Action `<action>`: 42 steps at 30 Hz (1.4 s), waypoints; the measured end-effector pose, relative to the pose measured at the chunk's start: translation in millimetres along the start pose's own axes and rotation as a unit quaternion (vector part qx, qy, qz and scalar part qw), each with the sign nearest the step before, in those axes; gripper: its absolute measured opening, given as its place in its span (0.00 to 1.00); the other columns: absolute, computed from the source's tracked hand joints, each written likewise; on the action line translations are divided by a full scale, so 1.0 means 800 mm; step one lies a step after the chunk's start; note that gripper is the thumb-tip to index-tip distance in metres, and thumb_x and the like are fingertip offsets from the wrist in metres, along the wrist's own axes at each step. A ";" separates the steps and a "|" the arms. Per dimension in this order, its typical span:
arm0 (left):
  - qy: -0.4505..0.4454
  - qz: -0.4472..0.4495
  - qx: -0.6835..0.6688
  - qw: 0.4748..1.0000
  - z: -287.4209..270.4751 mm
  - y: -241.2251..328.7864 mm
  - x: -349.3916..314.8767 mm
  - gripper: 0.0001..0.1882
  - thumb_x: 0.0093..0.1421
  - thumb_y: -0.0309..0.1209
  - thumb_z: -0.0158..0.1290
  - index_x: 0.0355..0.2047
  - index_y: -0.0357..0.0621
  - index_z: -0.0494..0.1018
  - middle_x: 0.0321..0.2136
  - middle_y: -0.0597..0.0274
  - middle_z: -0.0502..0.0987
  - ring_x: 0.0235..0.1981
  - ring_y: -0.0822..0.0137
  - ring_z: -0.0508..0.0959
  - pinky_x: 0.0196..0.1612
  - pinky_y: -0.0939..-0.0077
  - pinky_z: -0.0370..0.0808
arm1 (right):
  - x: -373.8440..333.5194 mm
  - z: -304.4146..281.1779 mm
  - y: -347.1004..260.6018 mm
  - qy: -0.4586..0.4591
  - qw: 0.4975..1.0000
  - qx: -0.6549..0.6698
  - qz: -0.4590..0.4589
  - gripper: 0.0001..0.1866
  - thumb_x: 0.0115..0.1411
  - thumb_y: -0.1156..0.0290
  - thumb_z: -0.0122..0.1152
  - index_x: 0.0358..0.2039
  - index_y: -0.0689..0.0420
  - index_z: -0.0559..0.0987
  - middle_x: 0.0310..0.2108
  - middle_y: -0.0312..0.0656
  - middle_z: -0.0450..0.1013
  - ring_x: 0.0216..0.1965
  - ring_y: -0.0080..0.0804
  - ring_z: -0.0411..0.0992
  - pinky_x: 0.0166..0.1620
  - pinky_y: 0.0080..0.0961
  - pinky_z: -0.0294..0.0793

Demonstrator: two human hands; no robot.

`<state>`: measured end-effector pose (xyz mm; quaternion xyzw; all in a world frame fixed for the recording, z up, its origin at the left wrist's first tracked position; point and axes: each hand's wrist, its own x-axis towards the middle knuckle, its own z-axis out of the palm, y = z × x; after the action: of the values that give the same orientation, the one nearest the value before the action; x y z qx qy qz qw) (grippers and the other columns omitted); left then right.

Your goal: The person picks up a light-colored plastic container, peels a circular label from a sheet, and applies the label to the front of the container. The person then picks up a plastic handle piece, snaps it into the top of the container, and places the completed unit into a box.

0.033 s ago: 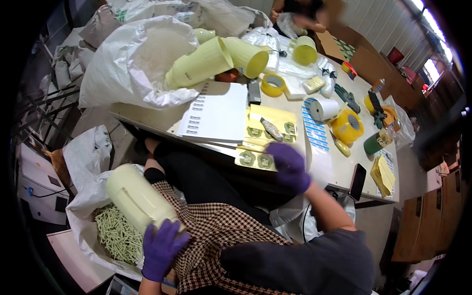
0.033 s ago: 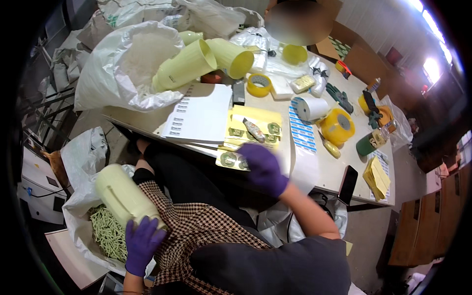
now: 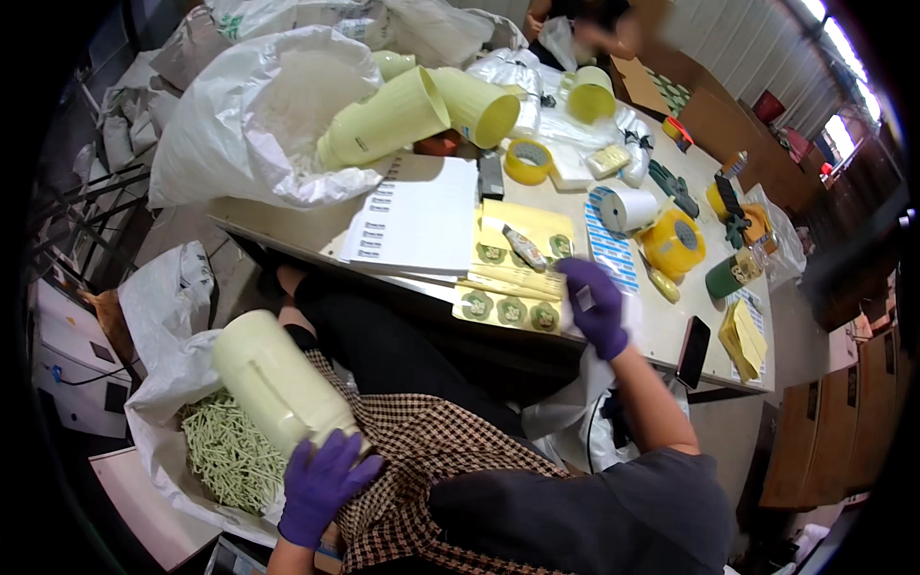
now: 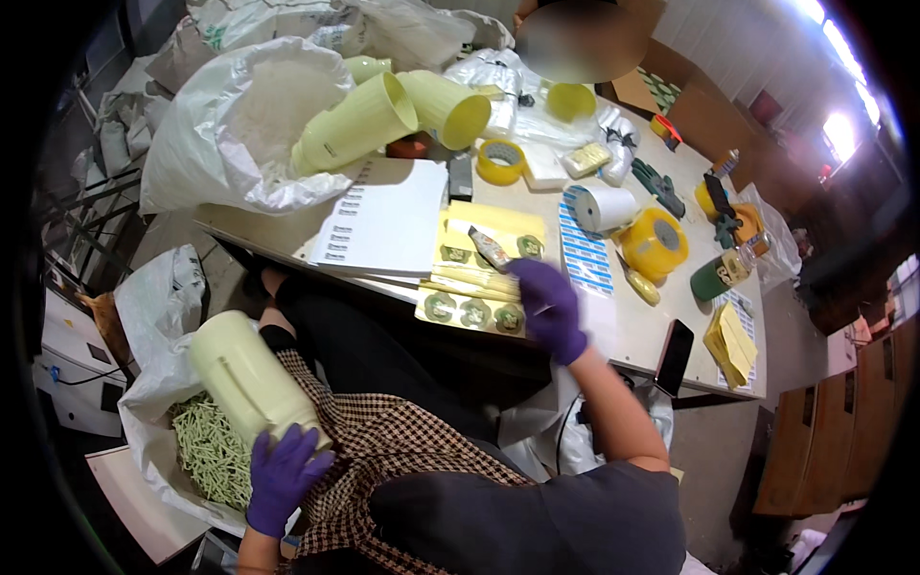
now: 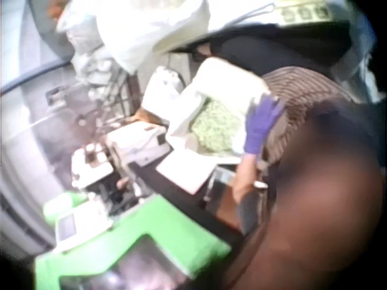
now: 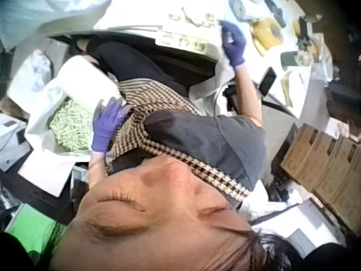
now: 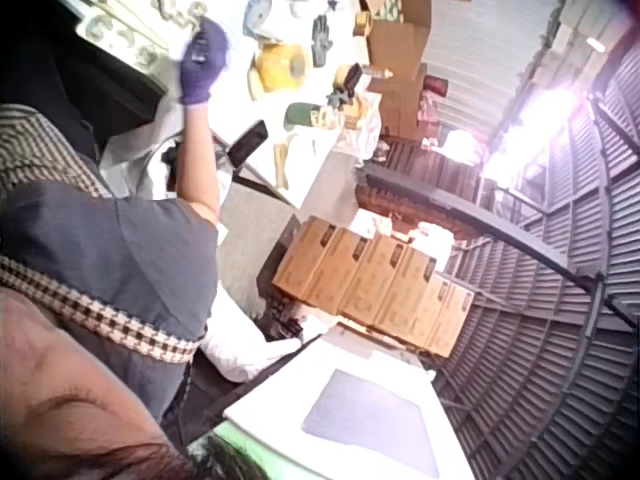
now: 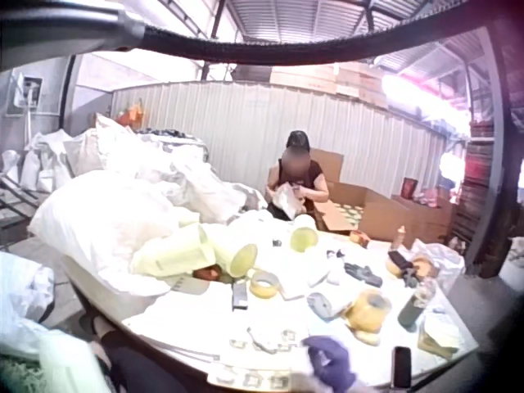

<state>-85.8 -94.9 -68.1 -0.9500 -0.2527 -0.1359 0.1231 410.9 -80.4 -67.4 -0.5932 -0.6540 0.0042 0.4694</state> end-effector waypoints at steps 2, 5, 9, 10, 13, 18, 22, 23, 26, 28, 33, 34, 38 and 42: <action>-0.065 0.043 -0.072 0.994 0.009 0.014 0.016 0.27 0.62 0.31 0.54 0.62 0.69 0.70 0.55 0.69 0.76 0.58 0.64 0.76 0.65 0.54 0.65 | -0.026 -0.069 0.067 0.032 0.989 -0.137 0.042 0.17 0.60 0.75 0.62 0.51 0.57 0.81 0.48 0.48 0.80 0.49 0.46 0.78 0.52 0.37 0.77; -0.085 0.092 -0.136 0.983 0.038 0.019 0.030 0.27 0.62 0.31 0.53 0.61 0.68 0.70 0.54 0.68 0.76 0.57 0.65 0.75 0.61 0.60 0.71 | -0.097 -0.101 0.125 -0.079 0.959 -0.212 0.171 0.17 0.63 0.69 0.63 0.52 0.54 0.82 0.51 0.49 0.79 0.52 0.49 0.77 0.54 0.40 0.77; -0.119 0.115 -0.164 0.973 0.032 0.028 0.039 0.21 0.61 0.30 0.53 0.55 0.62 0.74 0.52 0.65 0.76 0.55 0.61 0.75 0.59 0.54 0.73 | -0.129 -0.072 0.091 -0.099 0.948 -0.292 0.084 0.18 0.61 0.67 0.66 0.52 0.51 0.83 0.53 0.49 0.78 0.55 0.52 0.75 0.60 0.43 0.73; -0.126 0.115 -0.169 0.971 0.030 0.031 0.041 0.22 0.61 0.30 0.53 0.55 0.62 0.74 0.52 0.65 0.76 0.56 0.61 0.75 0.60 0.55 0.72 | -0.123 -0.080 0.088 -0.115 0.951 -0.265 0.109 0.19 0.60 0.67 0.67 0.52 0.51 0.83 0.52 0.49 0.79 0.55 0.51 0.75 0.59 0.42 0.73; -0.154 0.134 -0.172 0.964 0.032 0.028 0.053 0.24 0.62 0.31 0.51 0.59 0.60 0.73 0.55 0.62 0.75 0.58 0.62 0.73 0.60 0.55 0.72 | -0.096 -0.086 0.102 -0.088 0.966 -0.186 0.154 0.20 0.56 0.68 0.71 0.51 0.51 0.84 0.49 0.48 0.79 0.54 0.47 0.75 0.58 0.39 0.74; -0.178 0.148 -0.165 0.959 0.050 0.027 0.053 0.27 0.62 0.32 0.50 0.63 0.59 0.71 0.57 0.63 0.74 0.59 0.63 0.72 0.61 0.55 0.72 | -0.086 -0.062 0.137 0.000 0.973 -0.155 0.169 0.15 0.50 0.71 0.74 0.40 0.52 0.88 0.47 0.43 0.80 0.50 0.41 0.75 0.55 0.36 0.76; -0.175 0.149 -0.136 0.964 0.050 0.033 0.059 0.27 0.63 0.31 0.50 0.64 0.60 0.70 0.57 0.64 0.74 0.58 0.62 0.73 0.61 0.56 0.72 | -0.086 -0.059 0.140 -0.004 0.969 -0.172 0.175 0.14 0.48 0.70 0.75 0.39 0.51 0.88 0.45 0.42 0.81 0.49 0.42 0.76 0.54 0.37 0.76; -0.176 0.144 -0.141 0.963 0.049 0.035 0.062 0.28 0.63 0.31 0.50 0.64 0.60 0.70 0.57 0.63 0.74 0.58 0.62 0.73 0.61 0.56 0.72 | -0.082 -0.058 0.136 -0.005 0.969 -0.173 0.176 0.15 0.48 0.70 0.75 0.39 0.51 0.88 0.44 0.42 0.81 0.49 0.42 0.76 0.54 0.38 0.76; -0.172 0.136 -0.158 0.963 0.048 0.035 0.068 0.27 0.63 0.31 0.50 0.64 0.60 0.70 0.56 0.62 0.74 0.57 0.61 0.73 0.60 0.56 0.72 | -0.078 -0.058 0.134 0.014 0.976 -0.147 0.158 0.16 0.47 0.69 0.76 0.39 0.50 0.88 0.43 0.41 0.81 0.48 0.42 0.75 0.52 0.38 0.76; -0.161 0.136 -0.162 0.964 0.050 0.034 0.069 0.27 0.63 0.31 0.50 0.64 0.59 0.70 0.55 0.62 0.75 0.56 0.60 0.74 0.59 0.56 0.72 | -0.075 -0.059 0.142 -0.003 0.974 -0.167 0.153 0.18 0.46 0.68 0.77 0.40 0.50 0.88 0.44 0.41 0.81 0.49 0.43 0.75 0.53 0.38 0.75; -0.154 0.138 -0.161 0.965 0.041 0.033 0.079 0.28 0.60 0.28 0.52 0.63 0.57 0.70 0.52 0.62 0.74 0.55 0.64 0.75 0.57 0.65 0.75 | -0.076 -0.064 0.159 -0.043 0.970 -0.148 0.188 0.23 0.42 0.67 0.79 0.43 0.50 0.88 0.49 0.45 0.79 0.50 0.46 0.75 0.56 0.38 0.75; -0.146 0.138 -0.163 0.966 0.044 0.033 0.076 0.29 0.60 0.28 0.52 0.63 0.56 0.69 0.51 0.62 0.74 0.54 0.64 0.75 0.56 0.64 0.75 | -0.080 -0.068 0.158 -0.046 0.974 -0.134 0.179 0.24 0.41 0.67 0.79 0.43 0.50 0.88 0.49 0.46 0.79 0.51 0.46 0.75 0.57 0.39 0.76; -0.124 0.130 -0.154 0.972 0.044 0.037 0.066 0.29 0.60 0.29 0.52 0.64 0.56 0.69 0.52 0.63 0.74 0.55 0.64 0.74 0.58 0.63 0.73 | -0.073 -0.065 0.149 -0.033 0.978 -0.091 0.187 0.24 0.40 0.68 0.80 0.43 0.53 0.88 0.49 0.49 0.79 0.50 0.46 0.76 0.55 0.38 0.78; -0.124 0.129 -0.149 0.972 0.039 0.037 0.070 0.29 0.60 0.29 0.52 0.64 0.56 0.68 0.52 0.64 0.75 0.56 0.64 0.74 0.59 0.63 0.72 | -0.066 -0.059 0.141 -0.006 0.970 -0.161 0.185 0.18 0.44 0.64 0.78 0.38 0.51 0.89 0.45 0.46 0.81 0.48 0.45 0.77 0.54 0.37 0.77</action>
<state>-17.4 -85.7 -84.3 -0.9917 -0.1177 -0.0363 -0.0358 519.5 -114.0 -136.8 -0.7714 -0.5282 -0.0108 0.3547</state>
